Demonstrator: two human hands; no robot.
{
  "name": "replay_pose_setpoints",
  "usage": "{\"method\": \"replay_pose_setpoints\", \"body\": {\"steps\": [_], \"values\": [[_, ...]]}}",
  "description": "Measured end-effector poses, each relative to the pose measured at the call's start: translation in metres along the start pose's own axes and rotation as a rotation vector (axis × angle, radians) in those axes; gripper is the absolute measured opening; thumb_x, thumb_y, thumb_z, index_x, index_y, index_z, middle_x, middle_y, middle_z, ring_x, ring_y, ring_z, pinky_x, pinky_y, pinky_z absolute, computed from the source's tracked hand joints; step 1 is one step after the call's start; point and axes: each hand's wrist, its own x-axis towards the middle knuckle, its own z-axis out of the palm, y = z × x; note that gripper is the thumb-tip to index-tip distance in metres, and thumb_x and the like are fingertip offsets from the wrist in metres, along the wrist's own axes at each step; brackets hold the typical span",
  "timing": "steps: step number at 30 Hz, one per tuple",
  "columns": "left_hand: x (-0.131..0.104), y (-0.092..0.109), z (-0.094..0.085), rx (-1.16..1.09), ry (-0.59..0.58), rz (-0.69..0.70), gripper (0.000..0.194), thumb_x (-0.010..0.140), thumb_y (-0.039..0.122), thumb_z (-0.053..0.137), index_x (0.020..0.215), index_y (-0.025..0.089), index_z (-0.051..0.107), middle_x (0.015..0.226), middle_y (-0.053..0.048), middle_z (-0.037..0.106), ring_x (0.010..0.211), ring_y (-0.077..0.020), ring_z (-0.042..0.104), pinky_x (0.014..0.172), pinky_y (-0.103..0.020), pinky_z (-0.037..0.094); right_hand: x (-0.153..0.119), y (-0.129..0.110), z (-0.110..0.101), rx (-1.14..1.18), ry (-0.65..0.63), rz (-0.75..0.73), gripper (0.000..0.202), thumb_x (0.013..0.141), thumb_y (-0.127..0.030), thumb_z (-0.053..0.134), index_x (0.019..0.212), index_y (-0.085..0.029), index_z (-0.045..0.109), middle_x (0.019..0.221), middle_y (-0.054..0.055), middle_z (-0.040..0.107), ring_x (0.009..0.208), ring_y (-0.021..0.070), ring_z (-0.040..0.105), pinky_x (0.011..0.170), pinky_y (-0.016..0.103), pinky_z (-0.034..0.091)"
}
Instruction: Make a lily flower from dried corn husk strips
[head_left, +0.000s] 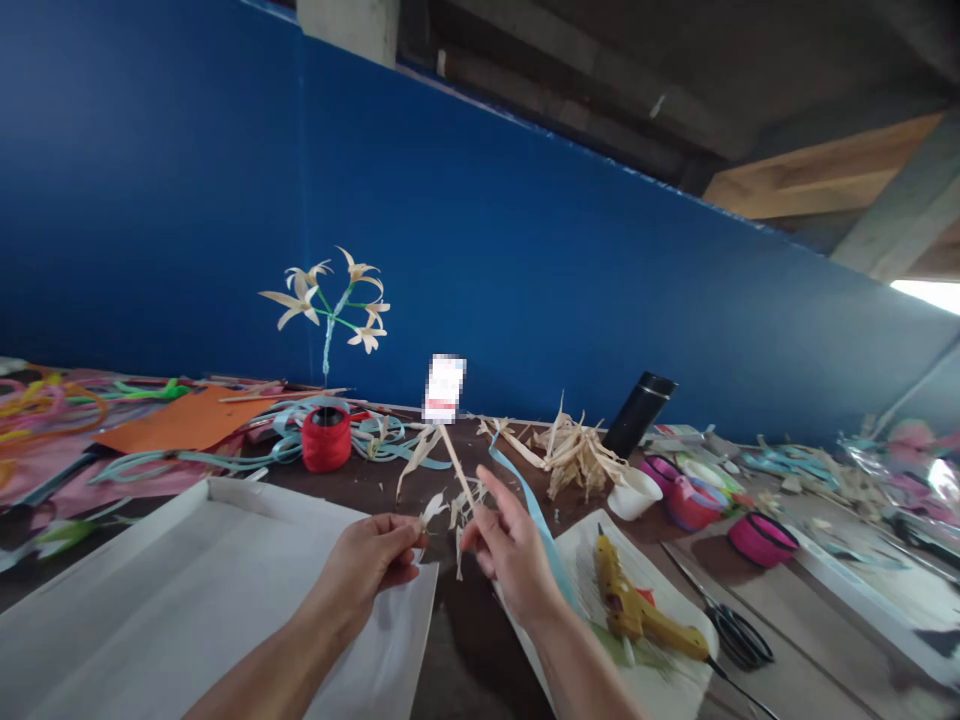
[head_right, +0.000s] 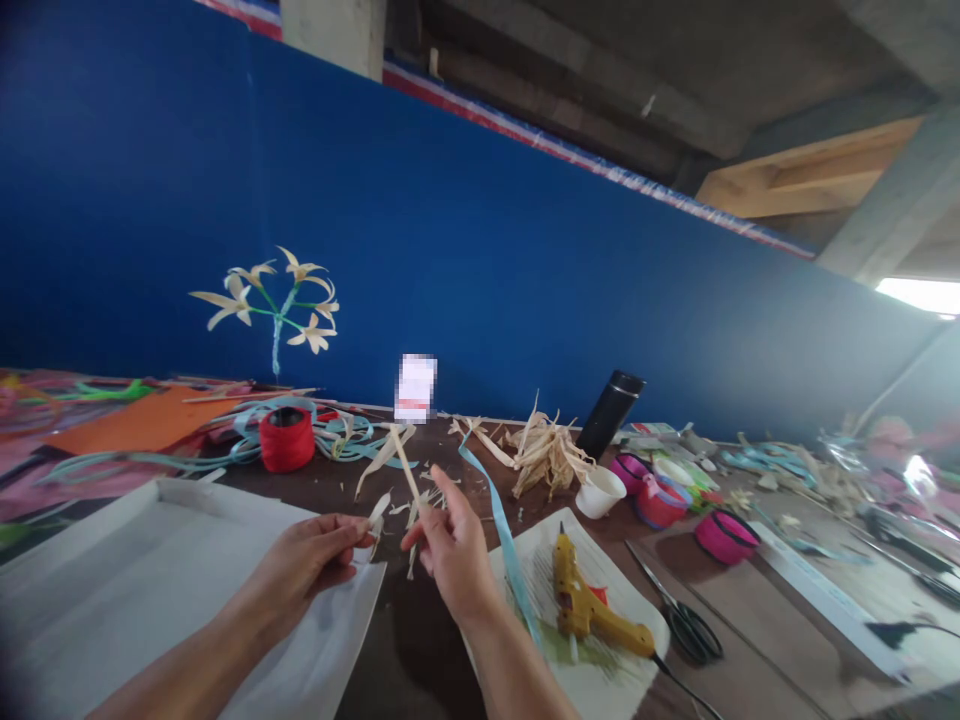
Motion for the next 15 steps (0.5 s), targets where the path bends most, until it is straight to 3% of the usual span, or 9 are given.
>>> {"method": "replay_pose_setpoints", "body": {"steps": [2, 7, 11, 15], "values": [[0.0, 0.001, 0.0, -0.001, 0.014, 0.001, 0.03, 0.054, 0.038, 0.074, 0.067, 0.013, 0.066, 0.055, 0.002, 0.057, 0.047, -0.007, 0.046, 0.049, -0.019, 0.044, -0.003, 0.001, 0.003, 0.08, -0.118, 0.058, 0.059, 0.084, -0.042, 0.049, 0.136, -0.019, 0.032, 0.059, -0.001, 0.059, 0.037, 0.005, 0.03, 0.036, 0.017, 0.022], [0.001, 0.0, 0.001, 0.034, 0.006, 0.045, 0.028, 0.056, 0.039, 0.072, 0.066, 0.014, 0.065, 0.054, 0.002, 0.055, 0.049, -0.0073, 0.047, 0.049, -0.019, 0.043, -0.007, 0.008, 0.015, -0.023, -0.283, 0.091, 0.043, 0.082, -0.042, 0.054, 0.12, -0.021, 0.056, 0.054, -0.004, 0.053, 0.039, 0.0053, 0.031, 0.038, 0.018, 0.023], [0.002, -0.002, 0.001, 0.044, 0.015, 0.043, 0.024, 0.057, 0.035, 0.071, 0.06, 0.014, 0.062, 0.052, 0.003, 0.054, 0.048, -0.0064, 0.045, 0.047, -0.017, 0.043, -0.007, 0.012, 0.019, -0.226, -0.202, -0.072, 0.033, 0.085, -0.036, 0.049, 0.111, -0.024, 0.064, 0.056, -0.002, 0.055, 0.046, 0.0096, 0.041, 0.047, 0.021, 0.035], [-0.001, -0.001, 0.003, 0.031, 0.013, -0.003, 0.023, 0.056, 0.034, 0.072, 0.06, 0.014, 0.061, 0.05, 0.003, 0.052, 0.047, -0.0066, 0.045, 0.047, -0.017, 0.043, -0.003, 0.014, 0.01, -0.436, -0.005, -0.197, 0.033, 0.084, -0.028, 0.046, 0.111, -0.027, 0.065, 0.067, 0.002, 0.062, 0.056, 0.0136, 0.051, 0.056, 0.025, 0.042]]}}
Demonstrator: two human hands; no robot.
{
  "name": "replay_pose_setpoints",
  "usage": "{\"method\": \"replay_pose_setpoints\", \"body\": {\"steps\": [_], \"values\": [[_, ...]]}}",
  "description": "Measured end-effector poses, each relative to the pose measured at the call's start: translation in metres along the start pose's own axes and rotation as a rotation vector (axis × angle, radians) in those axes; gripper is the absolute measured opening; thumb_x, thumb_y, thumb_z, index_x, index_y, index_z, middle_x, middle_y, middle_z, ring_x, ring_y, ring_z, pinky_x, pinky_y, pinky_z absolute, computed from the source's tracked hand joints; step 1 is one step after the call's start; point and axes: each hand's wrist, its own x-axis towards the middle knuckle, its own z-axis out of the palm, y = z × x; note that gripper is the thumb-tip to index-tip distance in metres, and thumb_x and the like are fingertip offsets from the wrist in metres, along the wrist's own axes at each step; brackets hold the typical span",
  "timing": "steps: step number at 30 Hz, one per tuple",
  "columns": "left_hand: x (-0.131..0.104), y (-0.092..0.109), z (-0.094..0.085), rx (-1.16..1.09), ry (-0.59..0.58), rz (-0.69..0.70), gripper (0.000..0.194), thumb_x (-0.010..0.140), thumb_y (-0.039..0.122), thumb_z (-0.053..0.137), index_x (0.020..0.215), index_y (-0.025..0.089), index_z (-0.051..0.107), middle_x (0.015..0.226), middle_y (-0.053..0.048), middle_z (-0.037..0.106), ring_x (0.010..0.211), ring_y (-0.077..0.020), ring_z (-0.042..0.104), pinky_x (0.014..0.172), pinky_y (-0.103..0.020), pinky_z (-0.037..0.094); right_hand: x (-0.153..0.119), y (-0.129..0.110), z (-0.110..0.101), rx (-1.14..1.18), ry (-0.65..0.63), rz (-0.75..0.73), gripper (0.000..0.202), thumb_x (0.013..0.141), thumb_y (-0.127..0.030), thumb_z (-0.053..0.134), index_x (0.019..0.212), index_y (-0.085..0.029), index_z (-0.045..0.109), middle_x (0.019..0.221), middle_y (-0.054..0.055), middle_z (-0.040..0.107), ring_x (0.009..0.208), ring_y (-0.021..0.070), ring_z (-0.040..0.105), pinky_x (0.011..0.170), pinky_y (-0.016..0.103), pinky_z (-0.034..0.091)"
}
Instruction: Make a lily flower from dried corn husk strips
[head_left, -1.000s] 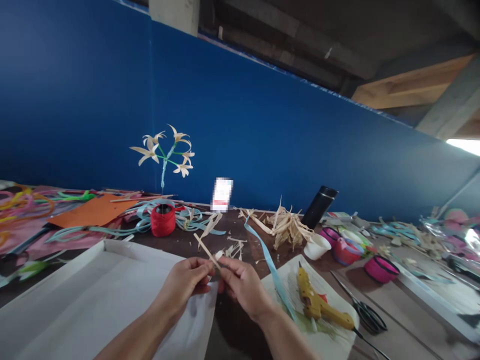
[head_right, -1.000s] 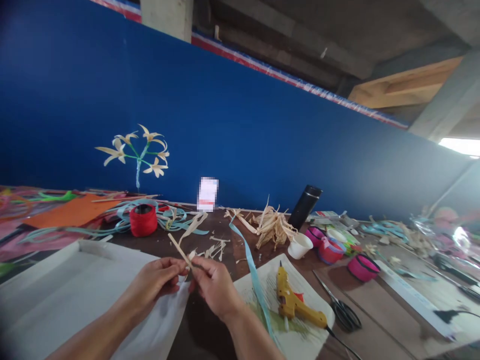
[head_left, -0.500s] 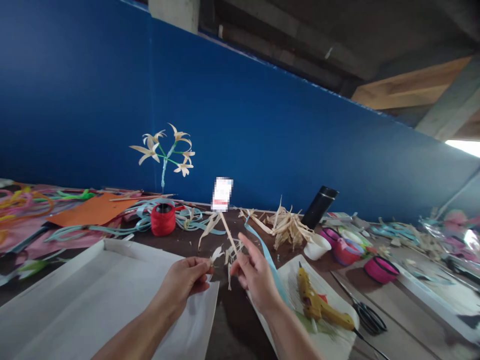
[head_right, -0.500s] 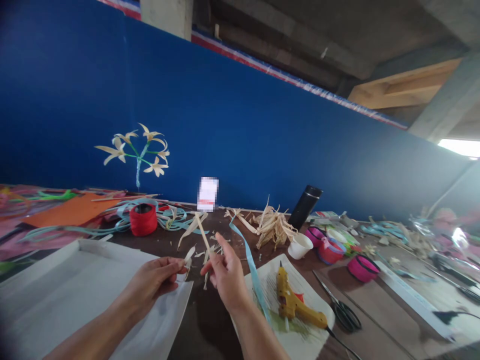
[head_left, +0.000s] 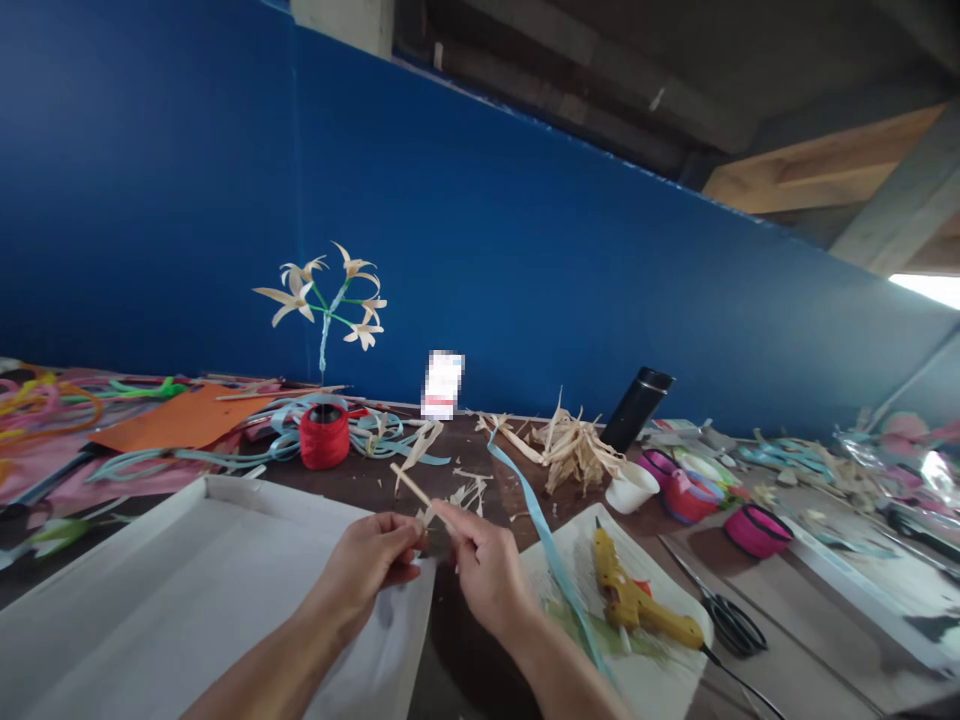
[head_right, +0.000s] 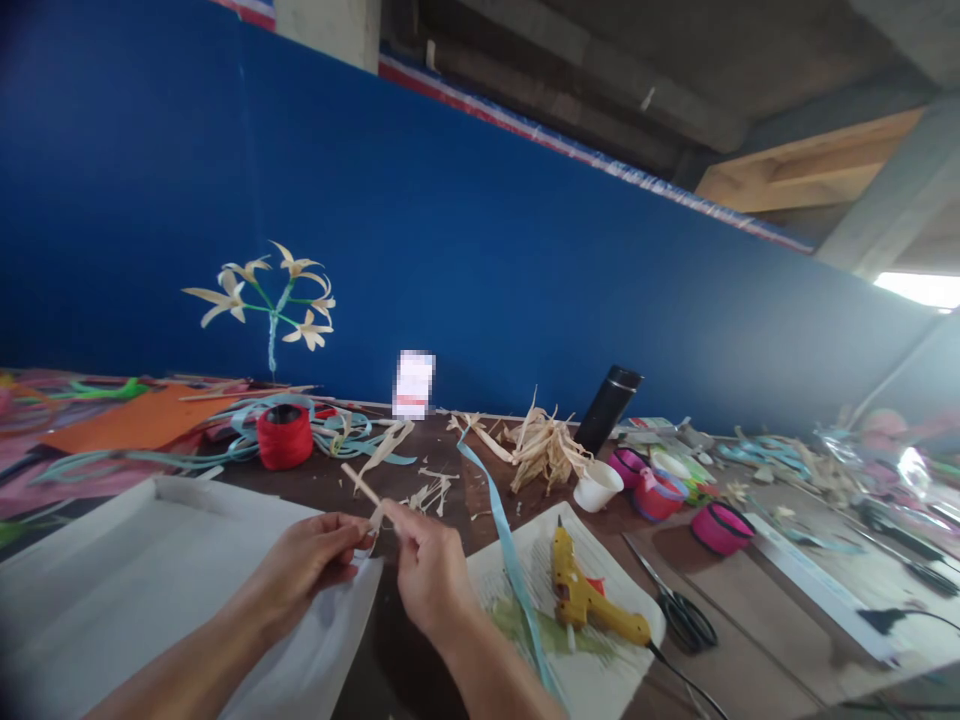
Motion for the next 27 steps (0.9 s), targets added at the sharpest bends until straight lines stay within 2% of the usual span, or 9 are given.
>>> {"method": "replay_pose_setpoints", "body": {"steps": [2, 4, 8, 12, 15, 18, 21, 24, 27], "values": [[-0.001, 0.001, 0.0, -0.015, -0.008, -0.02, 0.023, 0.056, 0.033, 0.072, 0.062, 0.013, 0.062, 0.052, 0.003, 0.053, 0.048, -0.0066, 0.046, 0.048, -0.017, 0.043, 0.005, 0.003, -0.008, 0.037, 0.101, 0.069, 0.035, 0.083, -0.03, 0.047, 0.114, -0.025, 0.062, 0.061, 0.001, 0.059, 0.051, 0.0124, 0.048, 0.051, 0.023, 0.04], [-0.001, 0.002, 0.0, -0.028, -0.008, -0.034, 0.023, 0.057, 0.033, 0.072, 0.064, 0.012, 0.063, 0.052, 0.003, 0.053, 0.048, -0.0061, 0.046, 0.048, -0.017, 0.044, 0.008, 0.004, -0.015, 0.214, 0.134, 0.164, 0.043, 0.084, -0.036, 0.048, 0.125, -0.023, 0.052, 0.057, -0.001, 0.056, 0.042, 0.0089, 0.039, 0.041, 0.02, 0.032], [0.001, 0.001, -0.003, -0.057, 0.009, -0.038, 0.025, 0.057, 0.034, 0.072, 0.066, 0.012, 0.065, 0.053, 0.002, 0.055, 0.047, -0.0062, 0.046, 0.051, -0.019, 0.046, 0.005, -0.001, -0.017, 0.554, -0.06, 0.297, 0.058, 0.084, -0.04, 0.05, 0.136, -0.021, 0.033, 0.056, -0.004, 0.055, 0.036, 0.0046, 0.026, 0.035, 0.016, 0.018], [0.002, -0.001, -0.004, -0.035, 0.017, -0.015, 0.027, 0.057, 0.036, 0.072, 0.068, 0.012, 0.064, 0.054, 0.002, 0.056, 0.049, -0.0069, 0.047, 0.05, -0.019, 0.045, -0.002, -0.005, -0.003, 0.496, -0.288, 0.325, 0.051, 0.082, -0.038, 0.055, 0.128, -0.019, 0.046, 0.054, -0.004, 0.055, 0.037, 0.0044, 0.029, 0.036, 0.016, 0.02], [0.002, -0.002, -0.004, 0.0, 0.008, 0.011, 0.028, 0.058, 0.038, 0.071, 0.067, 0.012, 0.064, 0.054, 0.002, 0.055, 0.049, -0.007, 0.047, 0.049, -0.018, 0.043, -0.004, -0.006, 0.004, 0.382, -0.312, 0.231, 0.036, 0.084, -0.036, 0.051, 0.116, -0.022, 0.059, 0.052, -0.005, 0.051, 0.039, 0.0045, 0.031, 0.039, 0.017, 0.023], [0.002, -0.003, -0.003, 0.028, -0.001, 0.013, 0.027, 0.057, 0.038, 0.071, 0.064, 0.013, 0.064, 0.053, 0.003, 0.053, 0.049, -0.0072, 0.047, 0.049, -0.018, 0.044, -0.004, -0.007, 0.005, 0.254, -0.228, 0.092, 0.029, 0.086, -0.031, 0.048, 0.109, -0.024, 0.065, 0.055, -0.003, 0.052, 0.047, 0.0071, 0.04, 0.047, 0.019, 0.033], [0.002, -0.003, -0.002, 0.075, -0.014, 0.019, 0.026, 0.058, 0.038, 0.07, 0.063, 0.013, 0.064, 0.051, 0.004, 0.051, 0.048, -0.0071, 0.046, 0.048, -0.018, 0.044, -0.001, -0.003, -0.001, 0.145, -0.078, 0.058, 0.029, 0.084, -0.027, 0.049, 0.107, -0.024, 0.067, 0.056, -0.002, 0.054, 0.051, 0.0095, 0.045, 0.05, 0.021, 0.037], [0.004, -0.005, -0.004, 0.119, -0.013, 0.026, 0.028, 0.058, 0.04, 0.07, 0.065, 0.013, 0.065, 0.049, 0.004, 0.05, 0.047, -0.0071, 0.045, 0.048, -0.018, 0.045, 0.008, 0.008, -0.014, 0.229, 0.154, 0.16, 0.034, 0.081, -0.03, 0.05, 0.11, -0.021, 0.064, 0.052, -0.003, 0.052, 0.042, 0.008, 0.039, 0.041, 0.019, 0.031], [0.011, -0.008, -0.009, 0.161, 0.006, 0.059, 0.032, 0.058, 0.044, 0.07, 0.067, 0.013, 0.065, 0.052, 0.003, 0.055, 0.046, -0.0074, 0.047, 0.05, -0.021, 0.048, 0.018, 0.017, -0.028, 0.507, 0.387, 0.298, 0.043, 0.079, -0.038, 0.052, 0.118, -0.019, 0.054, 0.052, -0.004, 0.052, 0.035, 0.0052, 0.029, 0.035, 0.017, 0.02]]}}
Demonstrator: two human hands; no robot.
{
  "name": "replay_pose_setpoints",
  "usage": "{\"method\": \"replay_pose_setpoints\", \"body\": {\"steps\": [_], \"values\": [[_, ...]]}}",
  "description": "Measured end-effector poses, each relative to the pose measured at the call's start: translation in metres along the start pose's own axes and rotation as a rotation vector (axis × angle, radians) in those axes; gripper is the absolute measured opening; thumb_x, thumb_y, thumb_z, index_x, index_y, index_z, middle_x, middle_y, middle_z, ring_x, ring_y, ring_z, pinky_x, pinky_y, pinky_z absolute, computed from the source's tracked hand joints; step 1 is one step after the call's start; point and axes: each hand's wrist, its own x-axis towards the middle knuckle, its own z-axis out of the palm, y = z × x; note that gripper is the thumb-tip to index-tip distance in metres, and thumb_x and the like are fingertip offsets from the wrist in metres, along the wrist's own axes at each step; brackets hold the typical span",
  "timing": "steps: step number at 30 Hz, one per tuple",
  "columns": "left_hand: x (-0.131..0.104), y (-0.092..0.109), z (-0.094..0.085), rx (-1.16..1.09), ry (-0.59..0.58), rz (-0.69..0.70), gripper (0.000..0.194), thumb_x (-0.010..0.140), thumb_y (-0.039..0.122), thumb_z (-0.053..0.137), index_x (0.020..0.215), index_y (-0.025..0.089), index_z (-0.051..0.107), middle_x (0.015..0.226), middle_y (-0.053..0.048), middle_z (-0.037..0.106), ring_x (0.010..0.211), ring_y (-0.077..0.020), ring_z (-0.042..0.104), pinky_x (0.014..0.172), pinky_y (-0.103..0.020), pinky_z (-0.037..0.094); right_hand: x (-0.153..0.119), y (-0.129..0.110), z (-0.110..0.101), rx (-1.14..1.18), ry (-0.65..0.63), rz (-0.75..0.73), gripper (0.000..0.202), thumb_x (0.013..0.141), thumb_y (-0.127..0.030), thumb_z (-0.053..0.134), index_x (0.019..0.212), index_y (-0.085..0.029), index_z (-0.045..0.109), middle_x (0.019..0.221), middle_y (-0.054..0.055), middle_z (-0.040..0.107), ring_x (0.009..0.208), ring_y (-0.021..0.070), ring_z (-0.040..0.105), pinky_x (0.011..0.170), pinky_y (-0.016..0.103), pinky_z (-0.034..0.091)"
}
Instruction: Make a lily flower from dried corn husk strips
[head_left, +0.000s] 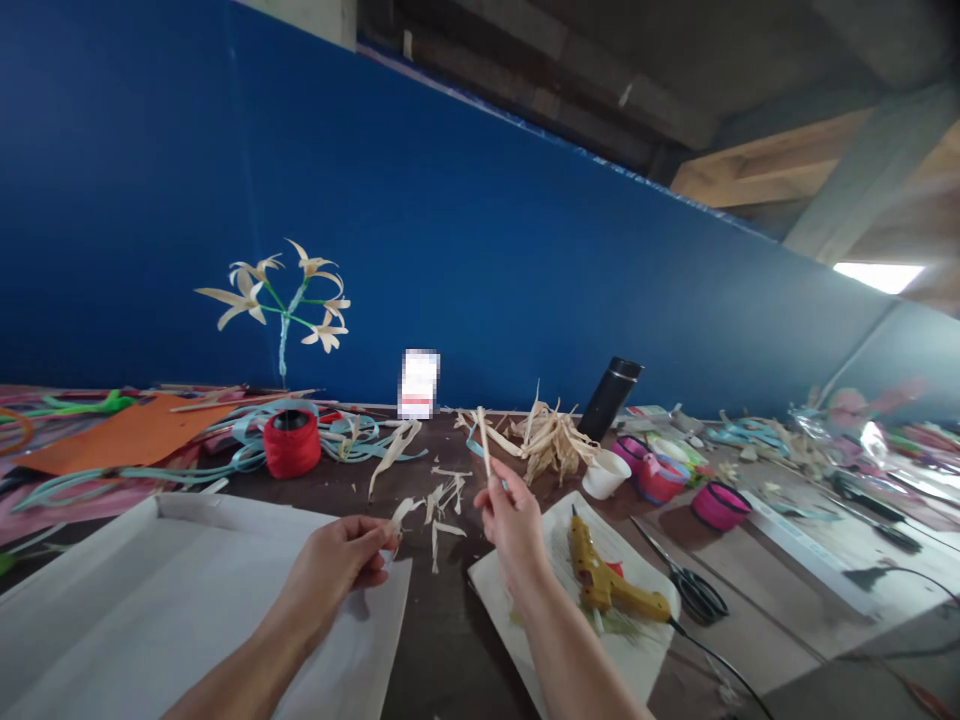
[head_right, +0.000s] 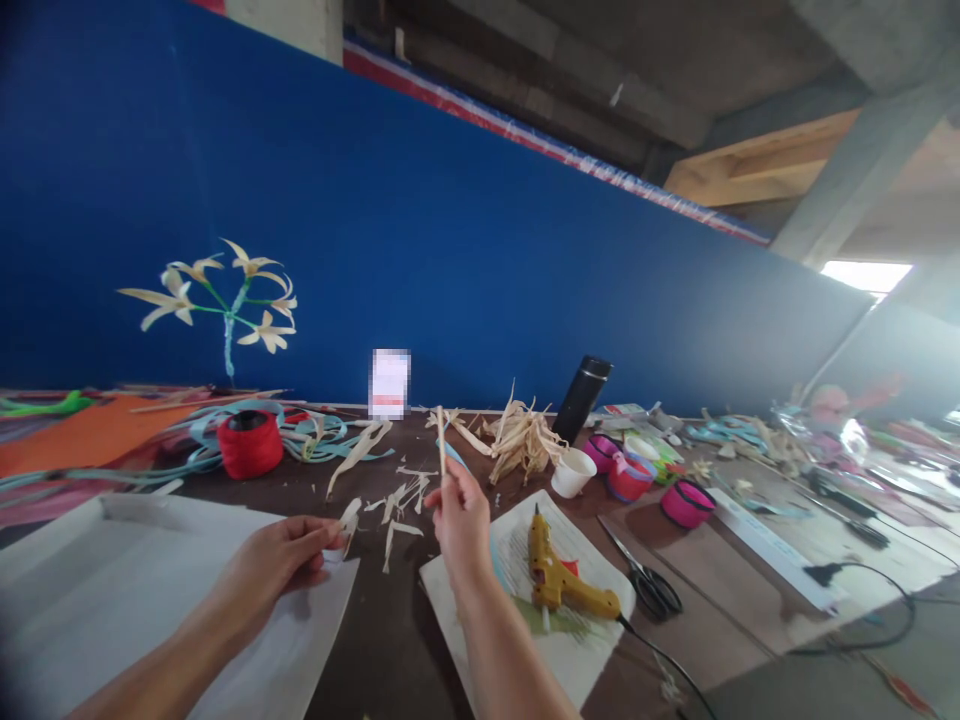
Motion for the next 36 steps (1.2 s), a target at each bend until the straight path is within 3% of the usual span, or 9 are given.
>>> {"method": "replay_pose_setpoints", "body": {"steps": [3, 8, 12, 15, 21, 28, 32, 36], "values": [[0.006, -0.002, -0.004, 0.03, 0.031, 0.031, 0.036, 0.058, 0.046, 0.069, 0.072, 0.013, 0.065, 0.062, -0.001, 0.062, 0.047, -0.0083, 0.05, 0.051, -0.023, 0.05, 0.007, -0.001, -0.005, 0.128, 0.092, 0.042, 0.043, 0.075, -0.043, 0.056, 0.111, -0.018, 0.053, 0.052, -0.005, 0.053, 0.034, 0.0042, 0.029, 0.033, 0.016, 0.017], [0.011, 0.009, -0.001, 0.194, 0.071, 0.051, 0.035, 0.06, 0.044, 0.065, 0.076, 0.013, 0.064, 0.074, -0.004, 0.066, 0.053, -0.011, 0.055, 0.049, -0.023, 0.049, 0.006, -0.001, -0.004, 0.142, 0.073, -0.012, 0.035, 0.076, -0.042, 0.056, 0.1, -0.016, 0.056, 0.051, -0.005, 0.053, 0.034, 0.0045, 0.03, 0.033, 0.017, 0.017], [0.024, 0.023, 0.008, 0.447, 0.073, 0.062, 0.027, 0.065, 0.041, 0.058, 0.07, 0.015, 0.062, 0.06, -0.002, 0.063, 0.051, -0.0133, 0.057, 0.047, -0.022, 0.045, 0.003, -0.001, -0.003, 0.127, 0.04, -0.038, 0.03, 0.08, -0.04, 0.053, 0.1, -0.017, 0.056, 0.05, -0.005, 0.052, 0.034, 0.0048, 0.031, 0.033, 0.017, 0.019], [0.038, 0.033, 0.016, 0.768, 0.122, 0.123, 0.026, 0.07, 0.04, 0.05, 0.064, 0.018, 0.063, 0.049, 0.0, 0.06, 0.047, -0.0149, 0.057, 0.045, -0.022, 0.039, 0.002, -0.001, -0.005, 0.12, 0.018, -0.056, 0.03, 0.081, -0.04, 0.052, 0.1, -0.017, 0.056, 0.052, -0.005, 0.052, 0.034, 0.005, 0.031, 0.034, 0.018, 0.02], [0.052, 0.05, 0.034, 1.166, 0.201, 0.187, 0.031, 0.075, 0.042, 0.047, 0.057, 0.023, 0.064, 0.064, -0.005, 0.068, 0.062, -0.0199, 0.063, 0.052, -0.026, 0.037, 0.001, 0.0, -0.007, 0.098, 0.017, -0.095, 0.031, 0.083, -0.042, 0.051, 0.1, -0.017, 0.056, 0.053, -0.003, 0.054, 0.037, 0.0063, 0.033, 0.035, 0.018, 0.022], [0.051, 0.049, 0.039, 1.239, 0.156, 0.294, 0.026, 0.076, 0.044, 0.05, 0.088, 0.029, 0.067, 0.092, -0.003, 0.071, 0.08, -0.0202, 0.063, 0.06, -0.026, 0.04, -0.002, -0.006, -0.007, 0.092, -0.025, -0.106, 0.031, 0.084, -0.041, 0.049, 0.101, -0.017, 0.058, 0.056, -0.003, 0.054, 0.039, 0.0066, 0.033, 0.036, 0.019, 0.023], [0.05, 0.046, 0.042, 1.281, 0.158, 0.377, 0.025, 0.079, 0.037, 0.046, 0.077, 0.026, 0.067, 0.085, -0.004, 0.07, 0.074, -0.0182, 0.063, 0.059, -0.025, 0.039, -0.004, -0.01, -0.008, 0.114, -0.039, -0.088, 0.031, 0.084, -0.041, 0.049, 0.101, -0.016, 0.059, 0.056, -0.003, 0.053, 0.039, 0.0061, 0.032, 0.036, 0.018, 0.022], [0.057, 0.045, 0.039, 1.275, 0.166, 0.351, 0.023, 0.077, 0.035, 0.047, 0.069, 0.024, 0.066, 0.075, -0.005, 0.07, 0.069, -0.0188, 0.062, 0.059, -0.025, 0.038, -0.005, -0.011, -0.009, 0.136, -0.048, -0.081, 0.033, 0.083, -0.042, 0.05, 0.1, -0.016, 0.059, 0.056, -0.003, 0.051, 0.039, 0.0055, 0.031, 0.035, 0.017, 0.02]]}}
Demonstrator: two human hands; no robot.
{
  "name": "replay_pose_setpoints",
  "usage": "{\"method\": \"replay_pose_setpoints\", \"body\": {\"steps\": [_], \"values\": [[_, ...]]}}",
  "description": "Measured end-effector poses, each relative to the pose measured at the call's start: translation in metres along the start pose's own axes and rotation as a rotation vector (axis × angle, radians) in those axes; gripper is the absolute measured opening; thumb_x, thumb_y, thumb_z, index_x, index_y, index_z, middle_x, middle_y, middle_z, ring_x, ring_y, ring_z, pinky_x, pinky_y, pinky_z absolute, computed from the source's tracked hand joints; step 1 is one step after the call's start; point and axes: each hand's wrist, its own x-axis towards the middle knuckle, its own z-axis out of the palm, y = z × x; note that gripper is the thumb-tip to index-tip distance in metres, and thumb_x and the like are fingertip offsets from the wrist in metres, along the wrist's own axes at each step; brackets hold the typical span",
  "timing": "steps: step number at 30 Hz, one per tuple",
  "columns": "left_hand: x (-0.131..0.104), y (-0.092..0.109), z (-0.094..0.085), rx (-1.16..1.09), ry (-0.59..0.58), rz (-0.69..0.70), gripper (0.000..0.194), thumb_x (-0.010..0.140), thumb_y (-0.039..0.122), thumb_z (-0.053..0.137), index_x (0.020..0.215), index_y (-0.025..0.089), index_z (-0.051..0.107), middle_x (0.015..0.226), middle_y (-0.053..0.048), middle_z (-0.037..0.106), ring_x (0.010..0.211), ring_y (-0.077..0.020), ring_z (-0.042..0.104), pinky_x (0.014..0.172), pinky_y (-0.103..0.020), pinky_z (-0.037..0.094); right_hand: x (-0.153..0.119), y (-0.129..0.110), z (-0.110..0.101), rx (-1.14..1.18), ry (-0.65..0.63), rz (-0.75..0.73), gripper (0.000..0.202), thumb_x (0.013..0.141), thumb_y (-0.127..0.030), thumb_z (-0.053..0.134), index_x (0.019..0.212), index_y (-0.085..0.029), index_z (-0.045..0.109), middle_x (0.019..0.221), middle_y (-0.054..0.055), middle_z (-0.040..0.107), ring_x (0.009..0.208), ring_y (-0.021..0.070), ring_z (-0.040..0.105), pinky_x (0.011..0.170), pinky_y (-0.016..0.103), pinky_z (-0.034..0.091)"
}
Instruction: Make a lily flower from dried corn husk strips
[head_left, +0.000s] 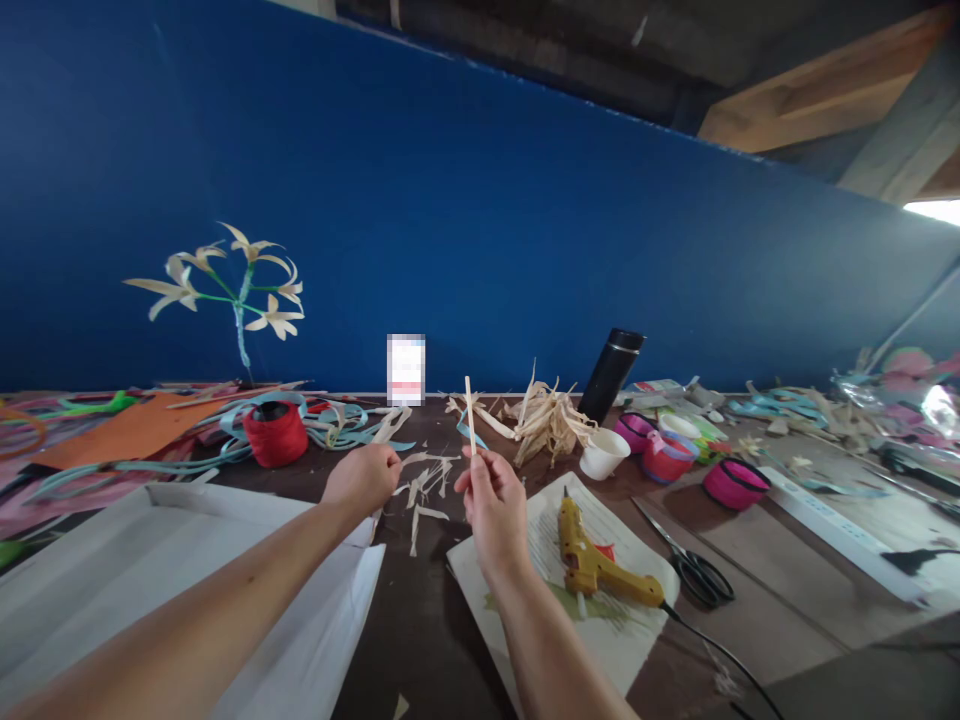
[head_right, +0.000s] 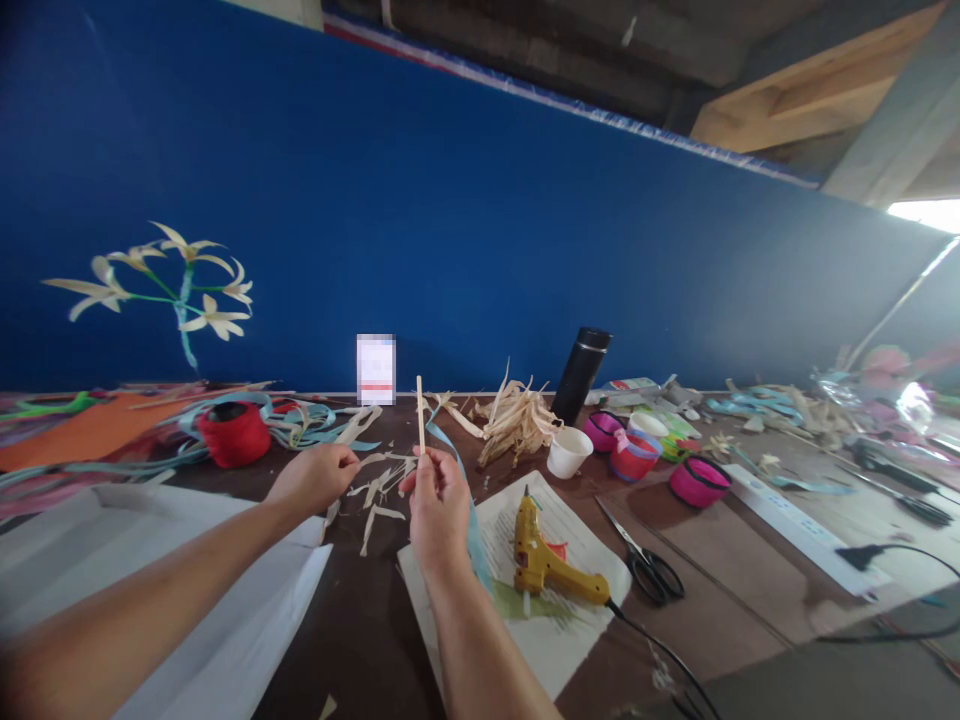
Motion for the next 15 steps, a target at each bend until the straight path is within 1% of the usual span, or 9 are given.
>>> {"method": "replay_pose_setpoints", "body": {"steps": [3, 5, 7, 12, 15], "values": [[0.003, -0.007, 0.001, -0.004, -0.012, -0.03, 0.023, 0.075, 0.037, 0.049, 0.068, 0.024, 0.066, 0.072, -0.004, 0.069, 0.068, -0.0198, 0.061, 0.056, -0.025, 0.037, 0.0, 0.0, 0.0, 0.013, 0.008, 0.001, 0.031, 0.083, -0.042, 0.05, 0.099, -0.016, 0.06, 0.055, -0.003, 0.051, 0.039, 0.0054, 0.031, 0.035, 0.017, 0.02], [0.003, -0.011, 0.001, 0.001, -0.005, -0.047, 0.023, 0.075, 0.038, 0.049, 0.07, 0.024, 0.067, 0.073, -0.004, 0.069, 0.069, -0.0198, 0.062, 0.056, -0.025, 0.036, 0.0, -0.001, 0.0, 0.019, 0.011, 0.005, 0.031, 0.083, -0.041, 0.05, 0.099, -0.016, 0.06, 0.055, -0.003, 0.051, 0.039, 0.0055, 0.032, 0.035, 0.017, 0.02], [0.002, -0.016, 0.002, -0.002, -0.005, -0.033, 0.023, 0.075, 0.037, 0.049, 0.075, 0.025, 0.068, 0.076, -0.003, 0.07, 0.072, -0.0191, 0.062, 0.058, -0.024, 0.037, 0.0, -0.002, 0.0, 0.016, 0.015, 0.009, 0.03, 0.083, -0.041, 0.051, 0.099, -0.016, 0.06, 0.055, -0.003, 0.051, 0.04, 0.0055, 0.032, 0.036, 0.017, 0.021], [0.0, -0.022, 0.006, -0.021, -0.021, 0.044, 0.028, 0.078, 0.031, 0.045, 0.089, 0.025, 0.07, 0.091, -0.005, 0.072, 0.083, -0.0194, 0.063, 0.069, -0.024, 0.041, -0.002, -0.006, 0.001, 0.034, -0.002, 0.029, 0.029, 0.082, -0.04, 0.052, 0.097, -0.016, 0.06, 0.054, -0.003, 0.051, 0.039, 0.0052, 0.03, 0.035, 0.018, 0.02], [-0.002, -0.024, 0.008, -0.042, 0.005, 0.052, 0.036, 0.08, 0.025, 0.04, 0.106, 0.025, 0.065, 0.103, -0.005, 0.07, 0.092, -0.0204, 0.062, 0.077, -0.025, 0.042, -0.002, -0.008, 0.002, 0.041, 0.006, 0.034, 0.029, 0.081, -0.039, 0.053, 0.096, -0.015, 0.06, 0.053, -0.004, 0.051, 0.038, 0.005, 0.03, 0.035, 0.018, 0.019]]}}
